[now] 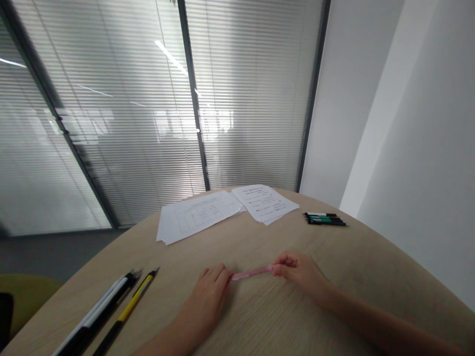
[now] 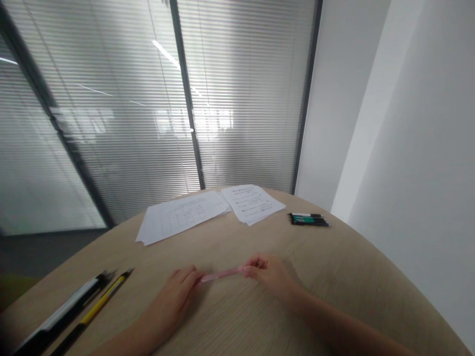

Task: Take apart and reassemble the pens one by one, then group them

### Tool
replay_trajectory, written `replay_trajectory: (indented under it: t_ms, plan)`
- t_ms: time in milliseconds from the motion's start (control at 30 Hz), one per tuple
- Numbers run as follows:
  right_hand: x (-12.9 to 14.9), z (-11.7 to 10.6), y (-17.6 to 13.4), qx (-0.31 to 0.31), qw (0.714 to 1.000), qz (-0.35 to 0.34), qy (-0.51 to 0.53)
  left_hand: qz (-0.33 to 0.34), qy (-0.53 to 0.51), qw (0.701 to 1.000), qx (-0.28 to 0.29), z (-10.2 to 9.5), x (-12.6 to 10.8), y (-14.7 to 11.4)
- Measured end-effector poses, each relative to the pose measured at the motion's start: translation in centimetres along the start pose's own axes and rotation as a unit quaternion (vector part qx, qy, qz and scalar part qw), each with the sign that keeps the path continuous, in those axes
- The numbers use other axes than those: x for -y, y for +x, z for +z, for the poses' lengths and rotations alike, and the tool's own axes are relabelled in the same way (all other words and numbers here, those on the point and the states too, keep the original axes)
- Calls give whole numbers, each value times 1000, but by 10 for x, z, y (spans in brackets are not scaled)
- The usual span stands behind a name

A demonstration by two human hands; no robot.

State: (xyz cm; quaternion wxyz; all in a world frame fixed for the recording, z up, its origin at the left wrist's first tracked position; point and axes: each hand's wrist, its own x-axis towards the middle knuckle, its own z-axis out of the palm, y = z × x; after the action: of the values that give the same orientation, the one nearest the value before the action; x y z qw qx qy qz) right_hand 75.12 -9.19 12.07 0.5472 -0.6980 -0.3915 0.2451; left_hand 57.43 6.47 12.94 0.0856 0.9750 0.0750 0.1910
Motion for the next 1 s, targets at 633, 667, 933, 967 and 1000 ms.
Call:
replay_trajectory:
  t_ms: [633,667,933,967,1000]
  plan:
    - [3,0,-10,43,976,-106,-186,-30,17,998,54,-10,-10,-2]
    - [5,0,-11,43,975,-111,-186,-39,21,997,59,-11,-10,-1]
    - [5,-1,-13,66,957,-153,-237,-14,34,999,35,-9,-9,1]
    - [4,-1,-13,71,957,-154,-237,-4,34,999,23,-7,-8,1]
    - [3,-2,-12,75,957,-151,-237,7,33,999,10,-6,-6,1]
